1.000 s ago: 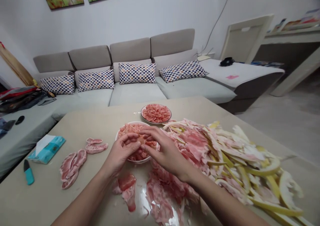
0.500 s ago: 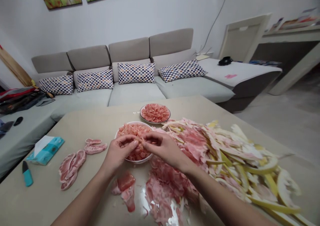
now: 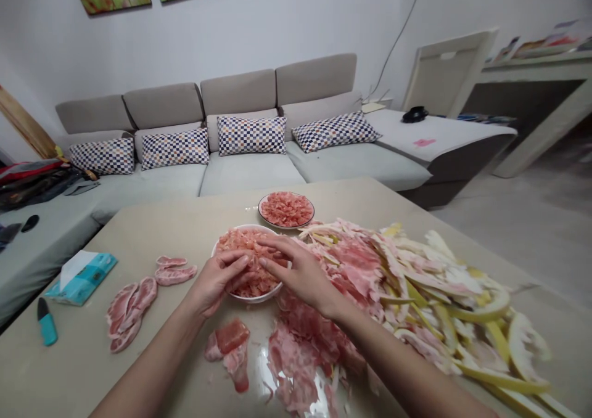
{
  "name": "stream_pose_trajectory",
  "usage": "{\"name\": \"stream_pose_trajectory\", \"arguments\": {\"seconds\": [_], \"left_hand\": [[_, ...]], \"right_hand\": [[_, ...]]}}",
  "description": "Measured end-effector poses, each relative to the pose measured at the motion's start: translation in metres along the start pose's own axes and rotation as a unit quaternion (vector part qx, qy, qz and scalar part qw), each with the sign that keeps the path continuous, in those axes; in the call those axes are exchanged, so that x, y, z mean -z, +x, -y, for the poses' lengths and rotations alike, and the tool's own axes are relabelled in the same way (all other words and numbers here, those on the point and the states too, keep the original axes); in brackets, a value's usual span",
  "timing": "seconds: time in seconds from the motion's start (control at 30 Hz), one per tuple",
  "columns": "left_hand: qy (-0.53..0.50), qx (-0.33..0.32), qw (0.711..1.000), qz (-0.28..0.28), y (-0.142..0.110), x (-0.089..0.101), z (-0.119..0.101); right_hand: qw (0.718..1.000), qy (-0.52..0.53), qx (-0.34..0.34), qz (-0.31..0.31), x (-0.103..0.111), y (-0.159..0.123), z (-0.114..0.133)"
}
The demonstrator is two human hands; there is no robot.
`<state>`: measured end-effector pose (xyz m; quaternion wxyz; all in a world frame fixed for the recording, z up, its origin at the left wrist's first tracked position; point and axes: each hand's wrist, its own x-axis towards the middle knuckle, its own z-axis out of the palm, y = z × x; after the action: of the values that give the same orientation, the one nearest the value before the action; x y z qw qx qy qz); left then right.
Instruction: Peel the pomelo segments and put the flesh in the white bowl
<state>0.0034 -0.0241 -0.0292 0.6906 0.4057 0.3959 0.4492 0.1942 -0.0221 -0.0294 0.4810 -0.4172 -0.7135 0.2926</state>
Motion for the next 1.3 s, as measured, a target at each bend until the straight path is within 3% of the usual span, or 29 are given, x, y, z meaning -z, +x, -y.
{"name": "stream_pose_trajectory", "arguments": {"seconds": [0.17,0.5,0.6,0.7,0.8,0.93,1.03,1.1,1.3], "left_hand": [[0.067,0.002,0.997,0.027,-0.004,-0.005,-0.001],[0.188,-0.107,0.976,-0.026,-0.004,-0.005,-0.001],[0.215,-0.12,0.969,-0.035,-0.006,-0.007,-0.004],[0.216,-0.115,0.969,-0.04,-0.006,-0.007,-0.004],[0.211,-0.115,0.969,-0.049,-0.004,-0.004,-0.004],[0.238,-0.146,0.958,-0.063,0.006,0.004,-0.008],[0.28,-0.183,0.94,-0.073,0.018,0.01,-0.013],[0.31,-0.209,0.924,-0.081,0.024,0.014,-0.017],[0.378,-0.262,0.88,-0.119,0.034,0.025,-0.023]], "right_hand": [[0.998,0.024,-0.007,0.06,0.0,-0.001,0.012],[0.993,0.077,-0.033,0.086,0.0,-0.002,0.018],[0.984,0.131,-0.084,0.092,-0.002,-0.003,0.014],[0.953,0.235,-0.162,0.098,-0.005,-0.004,0.006],[0.939,0.27,-0.192,0.093,-0.005,-0.002,-0.002],[0.96,0.214,-0.168,0.07,-0.003,0.008,-0.003],[0.995,0.028,-0.068,0.06,-0.004,0.024,-0.001],[0.996,-0.06,-0.024,0.066,-0.006,0.033,0.0],[0.981,-0.177,-0.006,0.077,-0.011,0.048,0.003]]}}
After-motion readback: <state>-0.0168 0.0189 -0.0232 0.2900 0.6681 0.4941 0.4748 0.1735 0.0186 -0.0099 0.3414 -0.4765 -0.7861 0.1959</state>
